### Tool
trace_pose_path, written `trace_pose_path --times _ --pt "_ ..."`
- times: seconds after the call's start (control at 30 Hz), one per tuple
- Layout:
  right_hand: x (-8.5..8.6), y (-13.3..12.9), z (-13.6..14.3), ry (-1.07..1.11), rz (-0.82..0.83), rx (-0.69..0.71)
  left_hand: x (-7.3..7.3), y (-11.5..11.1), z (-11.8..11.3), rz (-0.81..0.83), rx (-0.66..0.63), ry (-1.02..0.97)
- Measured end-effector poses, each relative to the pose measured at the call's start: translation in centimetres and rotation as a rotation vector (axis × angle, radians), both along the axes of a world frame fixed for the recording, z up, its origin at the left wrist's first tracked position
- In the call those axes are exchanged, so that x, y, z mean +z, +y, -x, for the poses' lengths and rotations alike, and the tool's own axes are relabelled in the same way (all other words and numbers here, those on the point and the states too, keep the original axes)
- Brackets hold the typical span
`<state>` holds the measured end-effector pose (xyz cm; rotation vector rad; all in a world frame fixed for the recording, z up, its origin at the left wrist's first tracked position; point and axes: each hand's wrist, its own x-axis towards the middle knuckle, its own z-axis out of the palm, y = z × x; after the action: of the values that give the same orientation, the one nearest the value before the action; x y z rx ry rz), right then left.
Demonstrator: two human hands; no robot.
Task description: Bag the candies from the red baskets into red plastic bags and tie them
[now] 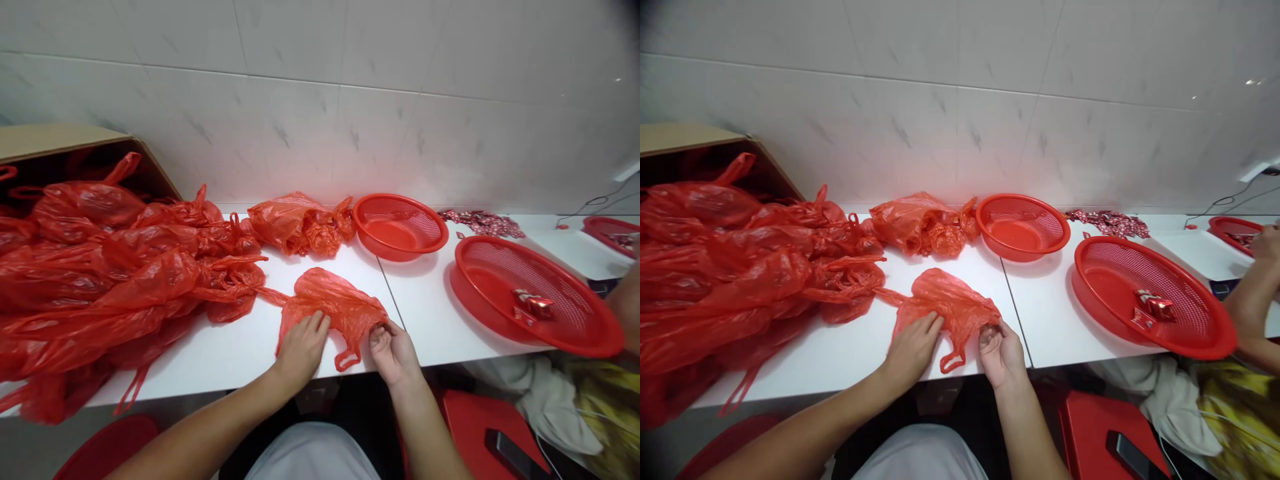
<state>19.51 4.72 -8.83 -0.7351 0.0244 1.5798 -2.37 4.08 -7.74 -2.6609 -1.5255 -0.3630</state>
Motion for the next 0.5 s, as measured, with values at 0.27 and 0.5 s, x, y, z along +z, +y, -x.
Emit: trace_pose_path --times 0.27,0.5 --pt "4.2 -2.3 -0.6 -0.356 -0.089 -0.210 5.3 2.9 1.0 0.250 0.224 0.299" --pt "8.7 -5.6 7.1 -1.516 -0.920 0.266 7.0 3.3 -1.4 0.368 0.178 0.347"
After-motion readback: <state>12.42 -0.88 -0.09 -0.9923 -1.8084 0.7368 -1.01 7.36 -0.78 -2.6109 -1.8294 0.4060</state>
